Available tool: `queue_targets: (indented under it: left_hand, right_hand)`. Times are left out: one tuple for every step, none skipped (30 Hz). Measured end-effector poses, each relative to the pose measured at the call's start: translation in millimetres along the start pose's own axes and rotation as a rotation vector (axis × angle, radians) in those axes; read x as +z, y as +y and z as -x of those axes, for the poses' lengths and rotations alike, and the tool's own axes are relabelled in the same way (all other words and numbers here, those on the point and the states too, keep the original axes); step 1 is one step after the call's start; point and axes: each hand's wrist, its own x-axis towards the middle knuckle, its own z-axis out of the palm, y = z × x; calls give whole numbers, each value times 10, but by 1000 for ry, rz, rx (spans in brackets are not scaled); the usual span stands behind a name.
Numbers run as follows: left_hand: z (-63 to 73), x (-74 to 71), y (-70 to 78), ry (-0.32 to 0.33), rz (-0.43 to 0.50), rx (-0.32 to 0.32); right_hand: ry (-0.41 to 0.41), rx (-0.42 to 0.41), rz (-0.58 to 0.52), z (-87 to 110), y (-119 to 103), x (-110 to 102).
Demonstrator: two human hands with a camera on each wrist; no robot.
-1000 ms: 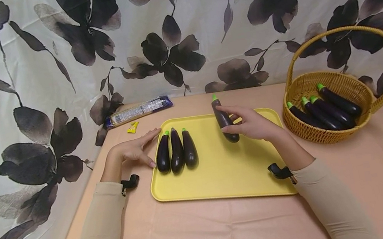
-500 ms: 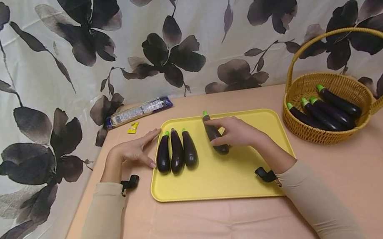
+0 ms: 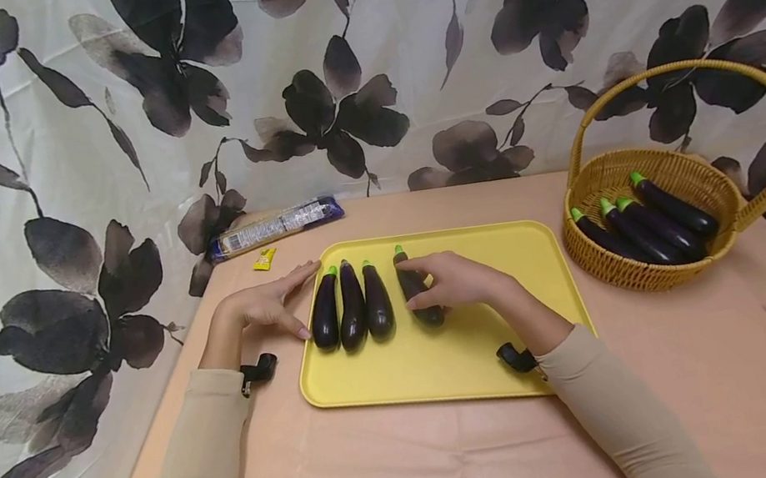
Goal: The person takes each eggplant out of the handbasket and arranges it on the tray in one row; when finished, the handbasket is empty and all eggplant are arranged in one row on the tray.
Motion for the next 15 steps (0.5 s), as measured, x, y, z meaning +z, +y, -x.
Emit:
queue_targets:
  left_hand:
    - [-1,1,-1,0,2,-1]
    - [-3,2,-3,1,2,-2]
    - [-4,1,-4,0,2,0]
    - [-7,1,-6,0,4,-2]
    - [-7,0,-6,0,3,-1]
    - [-8,0,-7,-1,1,0]
    - [-10,0,-9,-1,-2,1]
    - [-11,0,-11,-1,-5,2]
    - [-12,0,-13,-1,-8,4]
    - [-15,0,-15,0,-12,2]
    - [-16,-1,-17,0,-14,3]
    - [-19,-1,-20,1,-15,3]
    - [-21,-2,-22,1,-15,4]
    - [-21,-3,-23,2,-16,4]
    - [-24,-4,-25,2,-13,4]
  right_hand:
    - [-4,-3,7,-10,-4,9]
    - [-5,-5,12,-21,-7,17]
    - [-4,-8,19,-31,-13,24]
    - [-3,-7,23,-43,-20,32]
    - [-1,-11,25,-54,-23,41]
    - [1,-16,31,-66,-25,50]
    - [3,-22,41,-76,-28,59]
    - [3,-24,48,-89,-26,70]
    - [5,-30,61,-99,-27,80]
    - [5,-36,70,-108,-25,91]
    - [5,-41,79,-117,-20,103]
    - [2,-41,87,-125,-16,112]
    - [0,-40,94,-131,-15,120]
    - [-5,-36,94,-135,-13,127]
    - [-8,-29,91,-138,-9,135]
